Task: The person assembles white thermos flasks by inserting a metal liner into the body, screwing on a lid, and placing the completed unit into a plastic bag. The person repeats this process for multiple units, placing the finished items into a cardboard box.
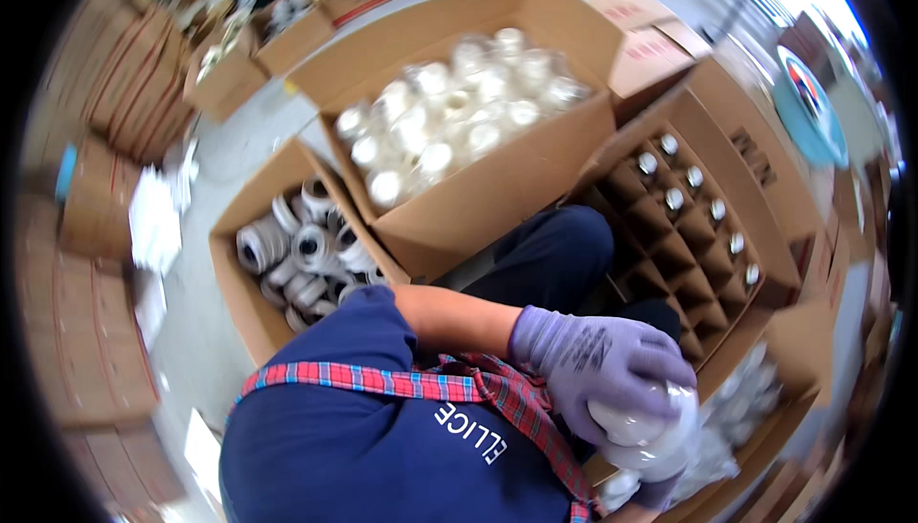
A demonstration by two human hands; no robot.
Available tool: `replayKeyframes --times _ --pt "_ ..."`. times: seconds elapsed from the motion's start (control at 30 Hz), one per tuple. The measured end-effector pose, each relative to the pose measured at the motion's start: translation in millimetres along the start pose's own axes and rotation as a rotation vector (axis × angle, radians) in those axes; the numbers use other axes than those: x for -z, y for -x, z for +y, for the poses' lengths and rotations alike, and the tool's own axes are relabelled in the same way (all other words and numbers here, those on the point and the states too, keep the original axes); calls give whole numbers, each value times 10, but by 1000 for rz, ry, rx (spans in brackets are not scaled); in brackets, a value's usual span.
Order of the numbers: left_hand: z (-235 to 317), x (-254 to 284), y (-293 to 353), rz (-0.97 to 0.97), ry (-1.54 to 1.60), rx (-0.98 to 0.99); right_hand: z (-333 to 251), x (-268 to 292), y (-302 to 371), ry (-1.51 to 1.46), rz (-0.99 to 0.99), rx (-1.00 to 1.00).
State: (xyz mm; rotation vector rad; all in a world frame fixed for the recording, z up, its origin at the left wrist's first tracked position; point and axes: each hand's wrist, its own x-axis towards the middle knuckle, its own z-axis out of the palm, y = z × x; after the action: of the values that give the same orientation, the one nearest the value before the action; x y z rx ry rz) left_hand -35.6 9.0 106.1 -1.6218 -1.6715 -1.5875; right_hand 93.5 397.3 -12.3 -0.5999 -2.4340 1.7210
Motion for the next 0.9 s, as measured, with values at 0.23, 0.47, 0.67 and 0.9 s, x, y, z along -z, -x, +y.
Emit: replayKeyframes --times 0.23,0.47,0.67,0.9 --pt "21 -452 784 407 -37 214 -1213 142 -513 -200 -481 78" --pt "32 -553 1091 607 -144 448 -1877 -286 -1368 283 -365 194" --pt "97 -955 1272 453 -135 745 -2378 -1130 -1041 616 -521 530" --pt "1012 1544 4016 1559 -777 1344 -2255 -1555 -160 851 -440 683"
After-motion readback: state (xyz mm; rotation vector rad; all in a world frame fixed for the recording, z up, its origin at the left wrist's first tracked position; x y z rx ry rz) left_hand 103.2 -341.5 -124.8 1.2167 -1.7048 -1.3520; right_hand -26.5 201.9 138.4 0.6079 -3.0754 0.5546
